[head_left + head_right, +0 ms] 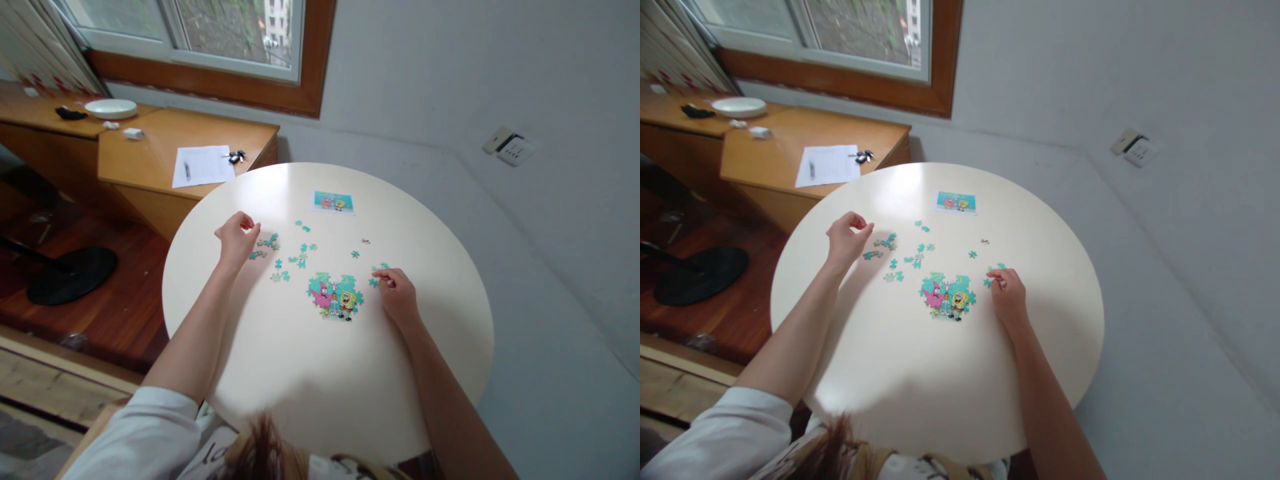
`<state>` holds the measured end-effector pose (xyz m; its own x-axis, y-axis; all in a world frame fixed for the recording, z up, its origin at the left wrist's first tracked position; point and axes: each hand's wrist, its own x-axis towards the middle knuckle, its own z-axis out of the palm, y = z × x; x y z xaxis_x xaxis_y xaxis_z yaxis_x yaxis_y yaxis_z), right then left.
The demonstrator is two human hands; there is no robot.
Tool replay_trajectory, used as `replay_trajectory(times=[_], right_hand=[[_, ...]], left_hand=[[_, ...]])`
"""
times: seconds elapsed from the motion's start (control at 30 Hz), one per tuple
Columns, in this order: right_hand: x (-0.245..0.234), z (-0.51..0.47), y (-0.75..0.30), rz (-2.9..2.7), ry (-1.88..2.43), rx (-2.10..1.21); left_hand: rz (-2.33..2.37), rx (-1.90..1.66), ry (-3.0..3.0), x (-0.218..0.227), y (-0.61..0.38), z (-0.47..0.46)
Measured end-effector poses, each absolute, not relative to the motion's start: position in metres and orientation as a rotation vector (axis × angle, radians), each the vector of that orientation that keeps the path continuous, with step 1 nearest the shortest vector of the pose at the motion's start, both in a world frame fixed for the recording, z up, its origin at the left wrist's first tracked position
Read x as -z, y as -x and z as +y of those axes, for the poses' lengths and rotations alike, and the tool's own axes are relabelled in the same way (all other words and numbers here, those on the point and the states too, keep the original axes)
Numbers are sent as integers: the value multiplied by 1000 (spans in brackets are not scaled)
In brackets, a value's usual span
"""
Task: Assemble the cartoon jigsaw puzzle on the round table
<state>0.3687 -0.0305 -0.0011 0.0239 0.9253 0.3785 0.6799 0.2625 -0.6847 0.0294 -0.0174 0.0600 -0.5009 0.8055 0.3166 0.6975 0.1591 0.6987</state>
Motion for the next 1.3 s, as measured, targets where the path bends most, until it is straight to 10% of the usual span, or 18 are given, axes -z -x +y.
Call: replay_trajectory(times=[1.3], right_hand=[[2,-30,-368,-1718,1465,-370]], left_hand=[[2245,-1214,-1550,-50,-30,-13]])
